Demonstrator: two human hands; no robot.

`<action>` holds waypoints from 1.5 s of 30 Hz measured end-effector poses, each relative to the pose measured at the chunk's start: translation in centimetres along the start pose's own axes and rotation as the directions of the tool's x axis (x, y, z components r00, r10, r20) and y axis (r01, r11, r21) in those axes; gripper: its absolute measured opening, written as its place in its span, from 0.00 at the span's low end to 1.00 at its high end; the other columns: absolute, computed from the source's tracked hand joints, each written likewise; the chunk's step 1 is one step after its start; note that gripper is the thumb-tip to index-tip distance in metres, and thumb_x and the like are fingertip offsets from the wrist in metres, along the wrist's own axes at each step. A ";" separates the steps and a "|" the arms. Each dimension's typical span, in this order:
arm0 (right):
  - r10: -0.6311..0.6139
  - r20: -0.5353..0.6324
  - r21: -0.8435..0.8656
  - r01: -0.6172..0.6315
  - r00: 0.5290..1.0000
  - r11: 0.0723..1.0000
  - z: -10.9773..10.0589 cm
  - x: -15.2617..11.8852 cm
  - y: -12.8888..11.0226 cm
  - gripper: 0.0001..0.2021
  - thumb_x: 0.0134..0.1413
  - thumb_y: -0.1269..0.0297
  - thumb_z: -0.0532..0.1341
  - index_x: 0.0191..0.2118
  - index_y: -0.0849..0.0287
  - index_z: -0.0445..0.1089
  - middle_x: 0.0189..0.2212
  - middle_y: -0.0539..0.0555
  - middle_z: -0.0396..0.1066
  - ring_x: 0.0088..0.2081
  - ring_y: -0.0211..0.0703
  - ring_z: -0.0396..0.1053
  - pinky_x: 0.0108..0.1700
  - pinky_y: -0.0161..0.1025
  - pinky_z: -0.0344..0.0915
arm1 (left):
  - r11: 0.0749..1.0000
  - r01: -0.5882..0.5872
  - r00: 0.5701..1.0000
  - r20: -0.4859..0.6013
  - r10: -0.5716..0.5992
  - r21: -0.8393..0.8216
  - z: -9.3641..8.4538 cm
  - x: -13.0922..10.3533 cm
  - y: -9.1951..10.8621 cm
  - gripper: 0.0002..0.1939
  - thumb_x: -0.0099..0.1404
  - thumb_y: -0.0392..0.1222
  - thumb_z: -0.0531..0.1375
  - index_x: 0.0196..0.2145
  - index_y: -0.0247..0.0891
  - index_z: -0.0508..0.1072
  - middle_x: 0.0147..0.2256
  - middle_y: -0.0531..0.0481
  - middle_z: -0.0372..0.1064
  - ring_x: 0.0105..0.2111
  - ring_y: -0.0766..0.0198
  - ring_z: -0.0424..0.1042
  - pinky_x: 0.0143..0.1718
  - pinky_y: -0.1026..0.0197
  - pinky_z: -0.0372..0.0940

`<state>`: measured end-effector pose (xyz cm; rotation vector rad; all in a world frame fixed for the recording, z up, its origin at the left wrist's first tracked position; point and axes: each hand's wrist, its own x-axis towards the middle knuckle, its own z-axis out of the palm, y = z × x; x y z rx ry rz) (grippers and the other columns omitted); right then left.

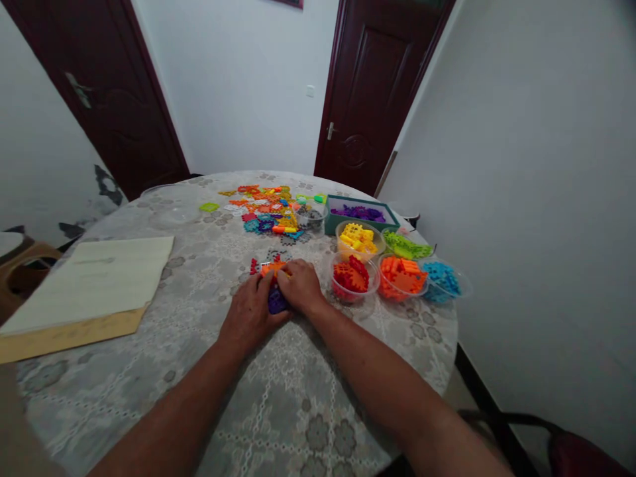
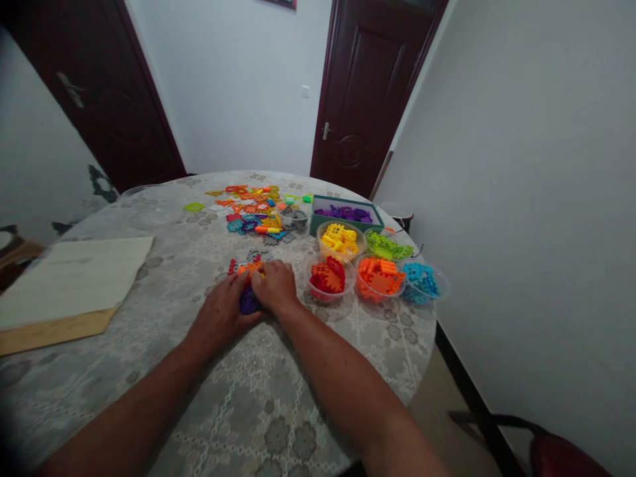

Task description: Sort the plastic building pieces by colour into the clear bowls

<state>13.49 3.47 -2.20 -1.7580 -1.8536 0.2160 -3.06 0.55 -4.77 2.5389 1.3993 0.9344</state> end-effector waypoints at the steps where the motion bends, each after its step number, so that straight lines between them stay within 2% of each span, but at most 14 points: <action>1: -0.010 -0.024 0.042 0.011 1.000 0.999 0.1 -0.5 -0.2 0.11 0.68 0.65 0.60 0.44 0.57 0.81 0.46 0.57 0.81 0.52 0.48 0.74 0.60 0.43 0.61 | 1.000 0.003 1.000 -0.007 -0.003 -0.004 -0.1 0.1 0.1 0.51 0.56 0.52 0.75 0.71 0.41 0.58 0.67 0.29 0.61 0.66 0.33 0.65 0.64 0.33 0.64; 4: -0.006 -0.113 0.167 0.025 0.994 0.986 0.3 -1.6 -0.4 0.10 0.67 0.69 0.60 0.40 0.56 0.81 0.42 0.55 0.82 0.48 0.46 0.75 0.58 0.42 0.62 | 1.000 -0.018 1.000 -0.020 0.017 -0.005 -0.3 0.2 0.2 0.52 0.56 0.48 0.74 0.72 0.42 0.56 0.71 0.28 0.55 0.68 0.30 0.62 0.64 0.32 0.65; 9: 0.026 -0.183 0.243 0.019 0.983 0.970 0.8 -1.9 -0.4 0.10 0.66 0.69 0.60 0.38 0.55 0.80 0.39 0.55 0.81 0.46 0.47 0.74 0.57 0.43 0.64 | 0.999 -0.044 0.998 -0.039 0.044 -0.006 -0.2 0.3 -0.1 0.49 0.56 0.46 0.73 0.71 0.40 0.57 0.64 0.30 0.64 0.64 0.32 0.68 0.63 0.33 0.67; 17: 0.085 -0.194 0.433 0.008 0.977 0.901 0.3 -2.4 -0.7 0.15 0.68 0.69 0.56 0.31 0.55 0.76 0.34 0.53 0.78 0.41 0.43 0.74 0.50 0.38 0.67 | 0.995 -0.094 0.995 -0.026 0.093 -0.032 -0.1 0.6 0.0 0.41 0.59 0.43 0.68 0.68 0.42 0.60 0.61 0.35 0.70 0.60 0.39 0.72 0.63 0.37 0.66; 21: 0.089 -0.209 0.497 0.027 0.974 0.867 0.1 -2.6 -1.4 0.15 0.68 0.68 0.56 0.29 0.54 0.75 0.33 0.51 0.77 0.40 0.43 0.74 0.49 0.38 0.67 | 0.994 -0.067 0.997 -0.043 0.063 -0.086 -0.5 1.2 -0.2 0.35 0.59 0.46 0.67 0.63 0.44 0.66 0.58 0.38 0.74 0.56 0.39 0.74 0.60 0.38 0.68; 25: 0.163 -0.190 0.507 -0.045 0.968 0.861 0.6 -2.4 -1.6 0.17 0.67 0.67 0.56 0.24 0.53 0.69 0.27 0.49 0.72 0.35 0.43 0.72 0.44 0.38 0.67 | 0.993 -0.069 0.997 -0.042 0.066 -0.094 -0.3 2.0 -0.6 0.29 0.59 0.49 0.67 0.57 0.43 0.72 0.52 0.39 0.77 0.52 0.39 0.75 0.56 0.38 0.68; 29: 0.252 -0.199 0.557 -0.102 0.947 0.824 0.9 -2.1 -1.3 0.16 0.71 0.64 0.54 0.31 0.53 0.73 0.32 0.50 0.76 0.39 0.44 0.73 0.45 0.38 0.68 | 0.993 -0.046 0.998 -0.036 0.042 -0.105 -0.1 2.9 -0.5 0.25 0.56 0.50 0.67 0.51 0.43 0.75 0.49 0.41 0.77 0.51 0.40 0.74 0.57 0.38 0.68; 33: 0.215 -0.227 0.552 -0.057 0.950 0.832 1.1 -2.0 -1.0 0.17 0.73 0.62 0.51 0.34 0.52 0.73 0.36 0.53 0.76 0.43 0.46 0.74 0.49 0.41 0.69 | 0.988 -0.017 0.998 -0.061 0.008 -0.154 -0.1 3.6 -0.3 0.23 0.56 0.47 0.67 0.49 0.43 0.74 0.49 0.42 0.75 0.52 0.42 0.73 0.58 0.39 0.67; 36: 0.218 -0.253 0.582 -0.031 0.943 0.813 1.6 -2.1 -0.8 0.18 0.74 0.61 0.49 0.35 0.52 0.72 0.37 0.55 0.75 0.43 0.47 0.73 0.51 0.43 0.69 | 0.981 -0.044 0.997 -0.077 0.029 -0.190 -0.3 3.9 -0.1 0.21 0.55 0.43 0.67 0.48 0.43 0.74 0.49 0.44 0.73 0.51 0.45 0.73 0.57 0.41 0.68; 42: 0.202 -0.270 0.636 0.017 0.941 0.772 2.4 -2.2 -0.4 0.18 0.74 0.61 0.46 0.38 0.52 0.72 0.39 0.56 0.76 0.44 0.48 0.73 0.53 0.45 0.70 | 0.952 -0.065 0.995 -0.093 0.039 -0.298 -0.5 4.0 0.6 0.23 0.53 0.32 0.64 0.47 0.44 0.73 0.53 0.44 0.68 0.54 0.48 0.72 0.59 0.43 0.70; 45: 0.204 -0.268 0.632 0.012 0.942 0.774 2.4 -2.2 -0.4 0.18 0.75 0.59 0.47 0.38 0.52 0.72 0.39 0.55 0.75 0.44 0.48 0.73 0.52 0.45 0.71 | 0.947 -0.039 0.997 -0.069 0.018 -0.319 -0.4 3.9 0.7 0.24 0.53 0.30 0.62 0.48 0.45 0.72 0.54 0.44 0.68 0.55 0.48 0.72 0.59 0.43 0.71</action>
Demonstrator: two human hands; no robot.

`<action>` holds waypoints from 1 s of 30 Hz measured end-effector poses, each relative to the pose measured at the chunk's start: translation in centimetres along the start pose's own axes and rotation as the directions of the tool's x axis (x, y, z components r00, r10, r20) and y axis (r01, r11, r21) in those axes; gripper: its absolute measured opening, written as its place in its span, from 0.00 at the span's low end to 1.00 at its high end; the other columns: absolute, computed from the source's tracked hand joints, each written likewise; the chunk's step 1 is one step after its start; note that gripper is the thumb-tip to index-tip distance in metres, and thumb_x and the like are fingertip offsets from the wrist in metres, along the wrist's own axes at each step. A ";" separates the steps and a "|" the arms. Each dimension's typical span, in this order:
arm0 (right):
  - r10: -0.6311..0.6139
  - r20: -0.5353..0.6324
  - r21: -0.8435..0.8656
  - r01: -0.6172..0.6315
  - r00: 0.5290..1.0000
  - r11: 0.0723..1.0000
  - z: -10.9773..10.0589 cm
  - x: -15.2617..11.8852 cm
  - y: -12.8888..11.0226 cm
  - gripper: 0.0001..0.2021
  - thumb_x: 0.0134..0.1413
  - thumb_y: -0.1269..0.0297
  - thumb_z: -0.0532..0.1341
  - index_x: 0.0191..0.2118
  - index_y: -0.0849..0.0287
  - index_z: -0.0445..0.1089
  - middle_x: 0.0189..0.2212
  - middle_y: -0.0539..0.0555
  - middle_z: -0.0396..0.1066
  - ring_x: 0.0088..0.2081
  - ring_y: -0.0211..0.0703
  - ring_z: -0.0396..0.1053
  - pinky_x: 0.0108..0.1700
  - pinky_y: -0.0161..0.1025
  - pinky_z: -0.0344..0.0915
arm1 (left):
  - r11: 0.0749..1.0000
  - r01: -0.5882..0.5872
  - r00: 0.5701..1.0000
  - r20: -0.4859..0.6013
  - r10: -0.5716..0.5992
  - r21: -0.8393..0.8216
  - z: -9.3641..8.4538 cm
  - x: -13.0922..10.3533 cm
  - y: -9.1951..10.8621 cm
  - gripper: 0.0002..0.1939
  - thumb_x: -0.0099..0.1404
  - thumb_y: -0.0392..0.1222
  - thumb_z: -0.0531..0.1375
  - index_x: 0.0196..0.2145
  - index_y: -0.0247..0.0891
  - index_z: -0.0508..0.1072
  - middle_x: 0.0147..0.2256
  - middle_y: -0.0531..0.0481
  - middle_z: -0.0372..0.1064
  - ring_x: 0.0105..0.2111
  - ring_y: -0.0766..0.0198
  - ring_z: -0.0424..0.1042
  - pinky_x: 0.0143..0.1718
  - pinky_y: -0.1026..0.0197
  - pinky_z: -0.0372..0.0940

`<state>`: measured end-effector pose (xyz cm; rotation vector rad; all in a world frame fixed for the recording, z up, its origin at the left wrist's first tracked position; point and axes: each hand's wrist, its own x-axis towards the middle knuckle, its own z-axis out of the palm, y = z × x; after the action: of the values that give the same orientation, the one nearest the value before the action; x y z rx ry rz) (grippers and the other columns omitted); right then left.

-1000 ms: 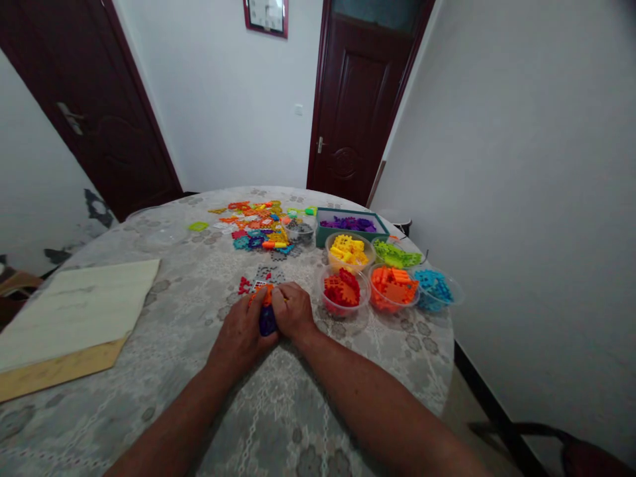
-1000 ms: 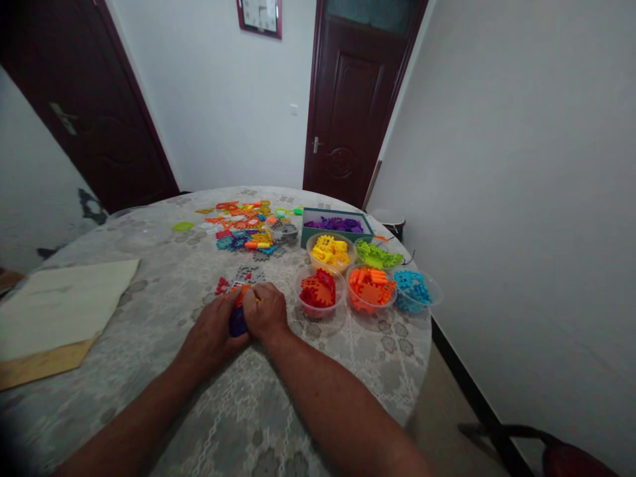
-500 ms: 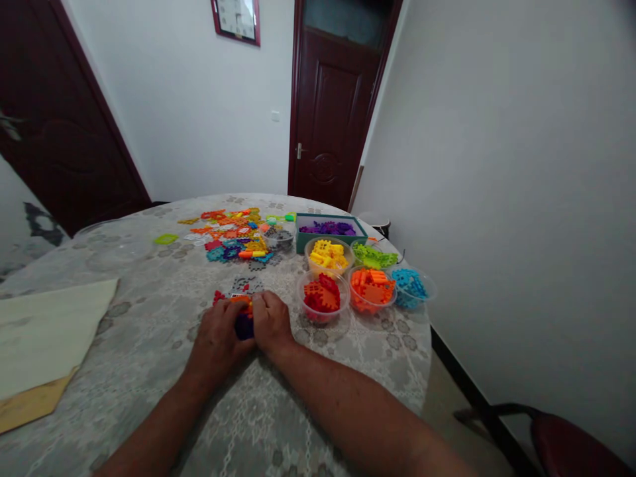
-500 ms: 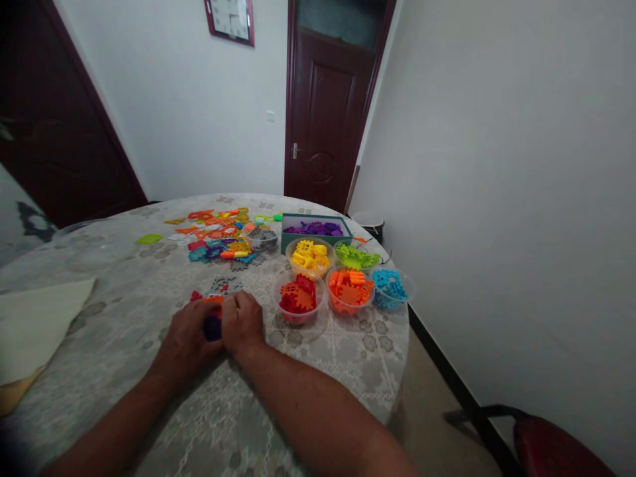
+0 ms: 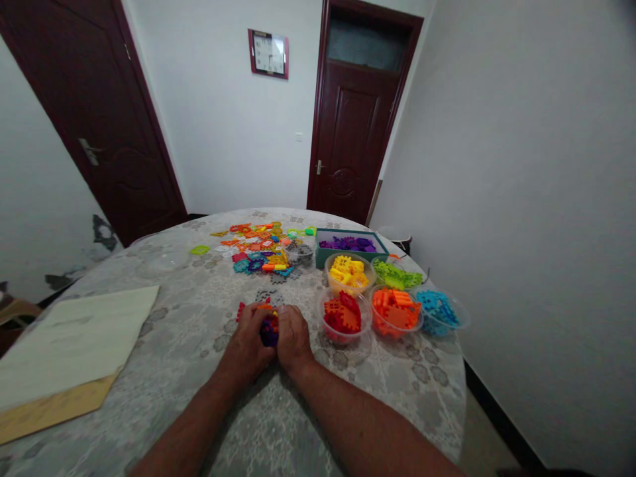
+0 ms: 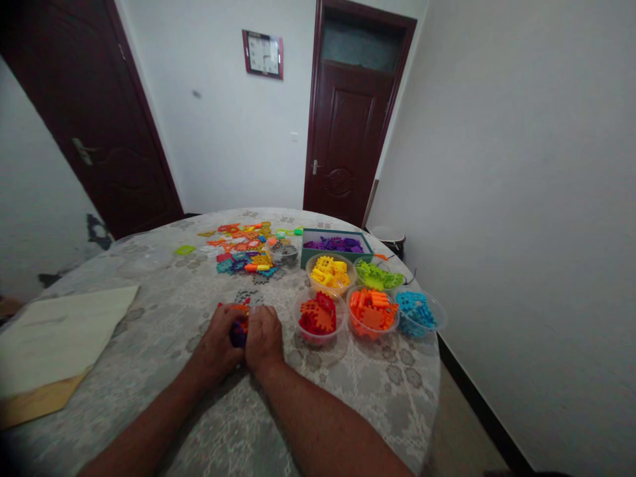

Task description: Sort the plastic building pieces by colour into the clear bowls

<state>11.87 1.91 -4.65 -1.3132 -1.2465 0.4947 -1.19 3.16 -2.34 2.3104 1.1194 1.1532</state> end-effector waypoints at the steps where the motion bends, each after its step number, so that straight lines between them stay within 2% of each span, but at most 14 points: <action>1: 0.000 -0.001 0.000 0.000 1.000 1.000 0.0 0.0 0.0 0.18 0.75 0.58 0.47 0.38 0.51 0.71 0.40 0.55 0.75 0.44 0.47 0.73 0.52 0.45 0.70 | 1.000 0.006 1.000 0.007 -0.006 -0.001 0.1 0.0 0.0 0.24 0.53 0.31 0.63 0.48 0.45 0.71 0.54 0.45 0.68 0.55 0.48 0.72 0.59 0.43 0.71; 5: 0.014 -0.013 0.031 -0.014 1.000 0.999 0.1 0.0 0.0 0.18 0.75 0.57 0.47 0.39 0.52 0.72 0.40 0.55 0.76 0.44 0.47 0.73 0.53 0.45 0.70 | 1.000 0.017 1.000 0.007 -0.017 -0.008 0.3 0.1 0.0 0.21 0.54 0.33 0.64 0.46 0.45 0.71 0.53 0.45 0.72 0.56 0.47 0.73 0.59 0.42 0.70; 10: 0.037 -0.010 0.083 -0.036 0.999 0.996 0.0 0.1 0.1 0.18 0.75 0.57 0.47 0.41 0.53 0.73 0.41 0.56 0.77 0.46 0.48 0.74 0.54 0.44 0.69 | 1.000 0.025 0.999 -0.030 -0.026 -0.017 0.3 0.3 0.0 0.20 0.54 0.37 0.65 0.46 0.44 0.72 0.50 0.45 0.75 0.52 0.48 0.75 0.56 0.44 0.71; 17: 0.138 -0.059 0.219 -0.122 0.989 0.968 -0.5 0.5 0.3 0.19 0.74 0.53 0.47 0.41 0.53 0.73 0.41 0.55 0.77 0.45 0.47 0.74 0.52 0.43 0.70 | 0.994 0.076 0.993 -0.080 -0.082 -0.074 1.3 1.9 0.7 0.16 0.58 0.39 0.63 0.46 0.42 0.72 0.46 0.45 0.76 0.48 0.51 0.76 0.54 0.46 0.71; 21: 0.189 -0.099 0.266 -0.157 0.977 0.951 -0.5 0.4 0.5 0.20 0.74 0.50 0.47 0.39 0.53 0.71 0.38 0.54 0.77 0.42 0.48 0.74 0.50 0.43 0.70 | 0.980 0.167 0.982 -0.076 -0.175 -0.105 1.5 2.9 0.7 0.17 0.59 0.45 0.64 0.46 0.42 0.72 0.45 0.46 0.76 0.45 0.51 0.77 0.51 0.47 0.72; 25: 0.181 -0.095 0.309 -0.143 0.979 0.940 -0.1 0.3 0.5 0.20 0.74 0.48 0.49 0.40 0.53 0.71 0.38 0.52 0.76 0.43 0.46 0.73 0.51 0.42 0.69 | 0.948 0.299 0.950 -0.057 -0.306 -0.112 1.0 3.4 0.6 0.19 0.59 0.53 0.67 0.45 0.44 0.72 0.40 0.49 0.77 0.39 0.52 0.77 0.45 0.51 0.71; 30: 0.151 -0.106 0.313 -0.111 0.983 0.943 0.1 0.3 0.5 0.20 0.72 0.46 0.51 0.34 0.53 0.69 0.36 0.51 0.74 0.41 0.46 0.71 0.50 0.42 0.68 | 0.937 0.337 0.933 -0.102 -0.346 -0.093 0.7 3.5 1.1 0.20 0.60 0.57 0.67 0.43 0.45 0.71 0.37 0.50 0.76 0.37 0.53 0.76 0.42 0.53 0.68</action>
<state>12.10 2.36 -4.99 -1.1479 -0.9358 0.6601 1.16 5.17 -0.32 1.9123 1.4270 1.1806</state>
